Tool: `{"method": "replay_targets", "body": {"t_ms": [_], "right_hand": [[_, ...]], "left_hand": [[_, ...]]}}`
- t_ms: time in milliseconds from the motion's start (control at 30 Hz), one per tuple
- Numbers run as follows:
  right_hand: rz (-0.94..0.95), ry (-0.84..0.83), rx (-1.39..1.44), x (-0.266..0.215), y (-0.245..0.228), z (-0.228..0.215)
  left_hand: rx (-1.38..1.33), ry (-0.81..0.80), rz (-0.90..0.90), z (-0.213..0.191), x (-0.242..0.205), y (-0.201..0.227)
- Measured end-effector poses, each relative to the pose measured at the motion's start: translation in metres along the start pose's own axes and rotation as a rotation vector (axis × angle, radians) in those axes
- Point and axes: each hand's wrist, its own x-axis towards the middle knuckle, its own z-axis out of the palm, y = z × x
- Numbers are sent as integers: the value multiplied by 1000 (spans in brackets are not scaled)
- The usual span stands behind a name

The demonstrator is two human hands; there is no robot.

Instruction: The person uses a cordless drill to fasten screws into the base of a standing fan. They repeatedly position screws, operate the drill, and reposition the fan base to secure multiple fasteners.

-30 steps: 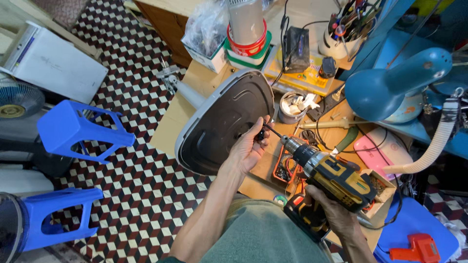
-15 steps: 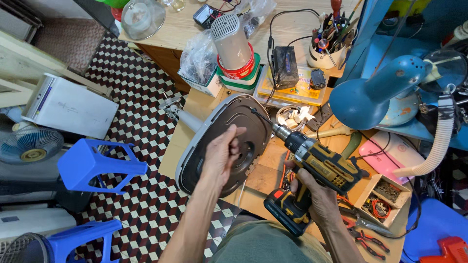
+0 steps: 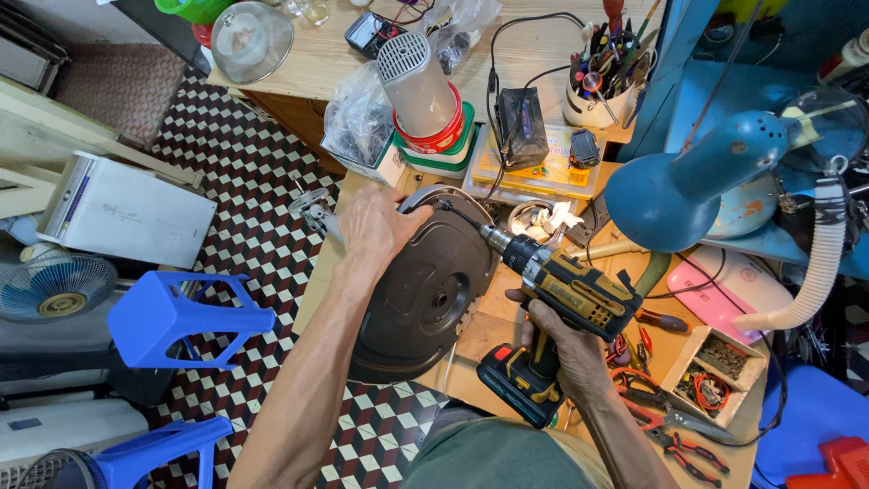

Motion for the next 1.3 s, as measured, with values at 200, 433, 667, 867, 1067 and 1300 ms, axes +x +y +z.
{"method": "replay_targets", "body": {"t_ms": [200,433,667,867,1067,1300], "right_hand": [[23,-39,47,6,4,-3],[11,35,51,10,8,-9],[-8,14,48,11,9,-9],[-13,-11,33,14,4,-7],[42,-31,-69,16,-17,-7],[10,36,-209,15,-16,-6]], "left_hand": [[-81,48,34,12,-8,-9],[-111,90,111,16,-8,-12],[-121,78,115,16,-8,-15],[-152,110,123,15,-10,-14],[-136,82,119,17,-9,-12],[-124,86,139,24,-6,-16]]}}
